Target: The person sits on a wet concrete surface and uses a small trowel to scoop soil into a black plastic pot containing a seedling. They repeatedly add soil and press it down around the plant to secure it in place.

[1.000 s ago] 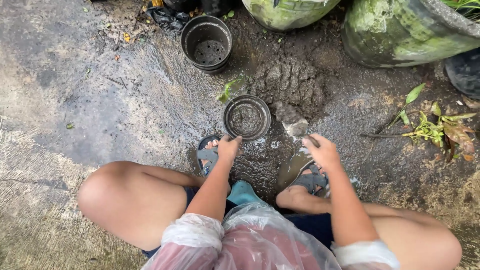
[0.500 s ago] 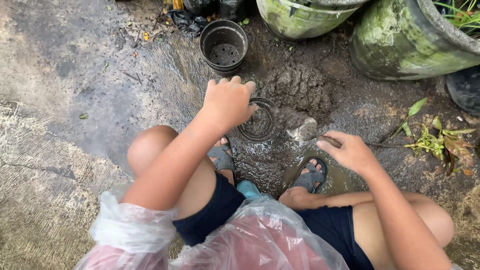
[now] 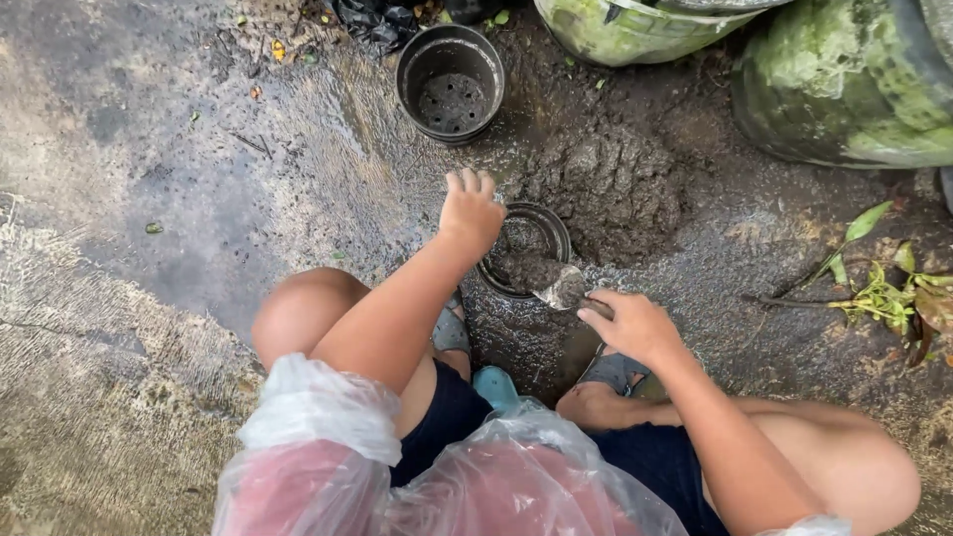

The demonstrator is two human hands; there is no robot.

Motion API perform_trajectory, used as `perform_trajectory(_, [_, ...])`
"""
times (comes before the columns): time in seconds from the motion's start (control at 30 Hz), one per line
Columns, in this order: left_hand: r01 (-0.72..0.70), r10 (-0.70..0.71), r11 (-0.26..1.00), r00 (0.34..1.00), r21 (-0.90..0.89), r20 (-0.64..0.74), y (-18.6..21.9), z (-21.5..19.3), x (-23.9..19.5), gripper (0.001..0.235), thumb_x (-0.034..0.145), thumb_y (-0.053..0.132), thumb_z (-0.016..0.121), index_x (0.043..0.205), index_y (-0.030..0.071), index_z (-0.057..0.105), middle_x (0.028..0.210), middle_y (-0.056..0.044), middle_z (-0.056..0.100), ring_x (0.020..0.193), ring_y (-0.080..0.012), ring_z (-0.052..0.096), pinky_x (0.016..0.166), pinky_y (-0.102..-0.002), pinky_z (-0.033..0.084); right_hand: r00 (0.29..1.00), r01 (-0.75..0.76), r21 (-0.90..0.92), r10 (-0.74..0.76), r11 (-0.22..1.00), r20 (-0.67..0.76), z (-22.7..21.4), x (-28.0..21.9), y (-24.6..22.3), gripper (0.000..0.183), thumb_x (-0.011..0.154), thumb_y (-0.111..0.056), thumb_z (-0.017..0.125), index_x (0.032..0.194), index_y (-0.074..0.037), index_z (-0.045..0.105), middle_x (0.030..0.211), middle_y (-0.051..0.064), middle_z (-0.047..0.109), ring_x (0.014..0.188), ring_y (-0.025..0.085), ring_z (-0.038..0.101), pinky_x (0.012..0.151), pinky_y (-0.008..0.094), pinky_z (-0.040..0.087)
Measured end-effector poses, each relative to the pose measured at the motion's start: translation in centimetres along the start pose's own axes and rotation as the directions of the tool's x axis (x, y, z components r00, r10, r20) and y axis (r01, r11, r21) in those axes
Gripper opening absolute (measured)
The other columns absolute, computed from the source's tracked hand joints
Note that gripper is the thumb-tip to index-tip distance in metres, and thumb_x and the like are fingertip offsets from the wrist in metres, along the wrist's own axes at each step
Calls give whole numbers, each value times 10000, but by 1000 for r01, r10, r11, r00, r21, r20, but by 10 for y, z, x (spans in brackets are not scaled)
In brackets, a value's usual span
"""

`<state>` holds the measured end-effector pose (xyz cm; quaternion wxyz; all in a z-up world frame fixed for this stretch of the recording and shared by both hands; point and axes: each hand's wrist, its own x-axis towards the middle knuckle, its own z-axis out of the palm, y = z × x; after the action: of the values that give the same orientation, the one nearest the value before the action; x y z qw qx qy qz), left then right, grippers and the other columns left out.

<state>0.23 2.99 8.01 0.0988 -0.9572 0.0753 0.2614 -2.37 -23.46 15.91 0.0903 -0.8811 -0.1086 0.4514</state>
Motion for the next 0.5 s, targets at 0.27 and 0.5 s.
perform_trajectory(0.27, [-23,1,990,987,142,158,20,-32,9,438,977,284,690,1398,165,661,1607,-162,444,1511,-409,350,1205,-649,238,990,125,-168,-111,978,90,18,34,-12,522,1036,-421,440,1445,-122,566,1258,243,710,1145,407,708,986,530,555])
perform_trajectory(0.5, [-71,28,984,968,165,251,22,-36,15,441,1003,360,622,1410,189,635,1595,-98,485,1534,-376,321,1234,-660,179,976,214,-220,-198,952,92,44,47,-26,531,1015,-299,429,1459,-18,508,1229,299,667,1041,411,738,877,503,605])
